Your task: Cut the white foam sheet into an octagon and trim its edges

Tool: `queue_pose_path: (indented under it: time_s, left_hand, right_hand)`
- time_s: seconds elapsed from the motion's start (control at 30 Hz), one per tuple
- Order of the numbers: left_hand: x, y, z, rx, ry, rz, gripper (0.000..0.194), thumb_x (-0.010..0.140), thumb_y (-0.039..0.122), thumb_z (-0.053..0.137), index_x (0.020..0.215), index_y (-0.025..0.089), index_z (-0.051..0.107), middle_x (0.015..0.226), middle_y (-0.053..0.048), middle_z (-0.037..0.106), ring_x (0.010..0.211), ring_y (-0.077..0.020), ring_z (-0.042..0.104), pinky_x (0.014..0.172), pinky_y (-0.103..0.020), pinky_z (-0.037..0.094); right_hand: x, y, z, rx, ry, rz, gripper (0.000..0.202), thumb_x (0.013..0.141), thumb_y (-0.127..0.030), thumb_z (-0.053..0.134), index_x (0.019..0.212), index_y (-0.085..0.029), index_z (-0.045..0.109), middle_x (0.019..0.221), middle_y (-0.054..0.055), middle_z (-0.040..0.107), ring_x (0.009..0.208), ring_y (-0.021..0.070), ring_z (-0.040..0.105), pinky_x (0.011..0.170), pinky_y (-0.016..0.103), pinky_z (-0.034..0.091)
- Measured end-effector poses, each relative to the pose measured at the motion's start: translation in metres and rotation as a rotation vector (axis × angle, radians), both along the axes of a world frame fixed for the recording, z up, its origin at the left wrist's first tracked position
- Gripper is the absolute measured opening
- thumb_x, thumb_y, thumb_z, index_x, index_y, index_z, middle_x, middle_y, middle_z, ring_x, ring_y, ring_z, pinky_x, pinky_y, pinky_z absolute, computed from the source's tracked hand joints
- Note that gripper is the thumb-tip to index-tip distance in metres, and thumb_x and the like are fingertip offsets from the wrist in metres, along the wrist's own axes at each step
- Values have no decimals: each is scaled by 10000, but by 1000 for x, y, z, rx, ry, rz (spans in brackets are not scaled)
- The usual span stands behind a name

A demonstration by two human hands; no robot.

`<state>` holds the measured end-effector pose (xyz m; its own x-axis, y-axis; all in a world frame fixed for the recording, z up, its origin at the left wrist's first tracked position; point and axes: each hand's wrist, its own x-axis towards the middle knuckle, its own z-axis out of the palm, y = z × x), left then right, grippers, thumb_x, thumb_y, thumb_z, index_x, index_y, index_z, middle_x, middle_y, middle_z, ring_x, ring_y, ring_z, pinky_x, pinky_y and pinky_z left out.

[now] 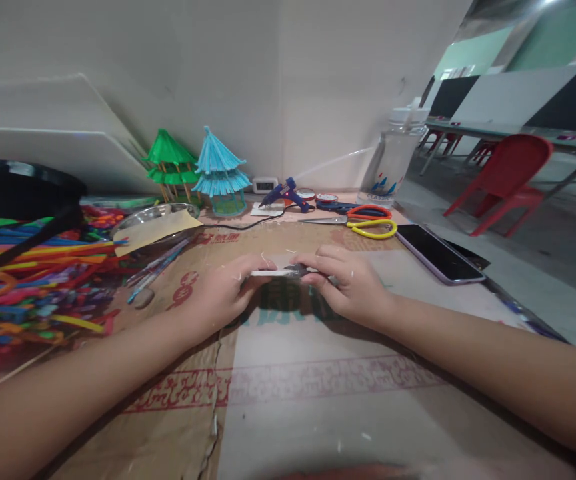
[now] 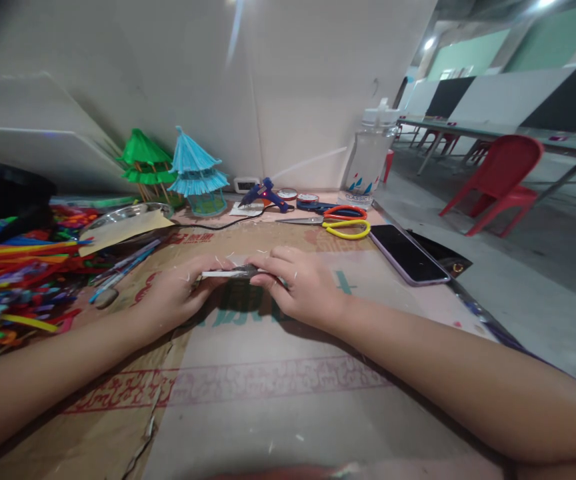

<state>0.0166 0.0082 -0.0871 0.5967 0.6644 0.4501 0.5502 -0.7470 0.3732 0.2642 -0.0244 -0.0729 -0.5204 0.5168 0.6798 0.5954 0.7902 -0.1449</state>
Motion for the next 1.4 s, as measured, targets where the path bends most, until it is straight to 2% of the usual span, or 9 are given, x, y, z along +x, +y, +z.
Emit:
queue_pose_path:
  time_s: [0.47, 0.73, 0.9, 1.13, 1.4]
  left_hand:
    - [-1, 0, 1, -15, 27, -20, 233, 976, 258, 447, 1098, 224, 643, 1060, -55, 731, 975, -223, 683, 843, -345, 508]
    - [0, -1, 6, -48, -28, -4, 225, 961, 243, 443, 1043, 210, 650, 1039, -45, 731, 986, -224, 673, 854, -325, 512]
    - [1, 0, 4, -47, -28, 8, 230, 968, 250, 451, 1062, 206, 657, 1048, -51, 732, 976, -225, 678, 845, -329, 509]
    - [0, 0, -1, 44, 7, -19, 234, 959, 231, 462, 1102, 217, 648, 1056, -53, 739, 962, -219, 691, 821, -322, 512]
    - [0, -2, 2, 57, 35, -16, 215, 957, 239, 470, 1079, 224, 646, 1022, -43, 744, 924, -212, 700, 771, -305, 507]
  right_hand:
    - [0, 0, 1, 14, -18, 24, 319, 1022, -324, 445, 1114, -145, 693, 756, 41, 615, 679, 151, 536, 631, 265, 406]
    - [3, 6, -5, -25, 153, -20, 270, 994, -304, 495, 1078, -136, 688, 739, 38, 609, 675, 158, 550, 633, 273, 426]
    - [3, 5, -4, -13, 78, -4, 292, 994, -319, 489, 1125, -139, 679, 774, 54, 634, 688, 170, 553, 645, 288, 430]
    - [-2, -1, 1, 30, -18, 14, 317, 1011, -311, 462, 1141, -114, 674, 831, 78, 658, 728, 175, 562, 666, 291, 429]
    - [-2, -3, 2, 44, -39, 31, 347, 1023, -324, 435, 1137, -109, 682, 800, 69, 639, 699, 167, 549, 637, 284, 413]
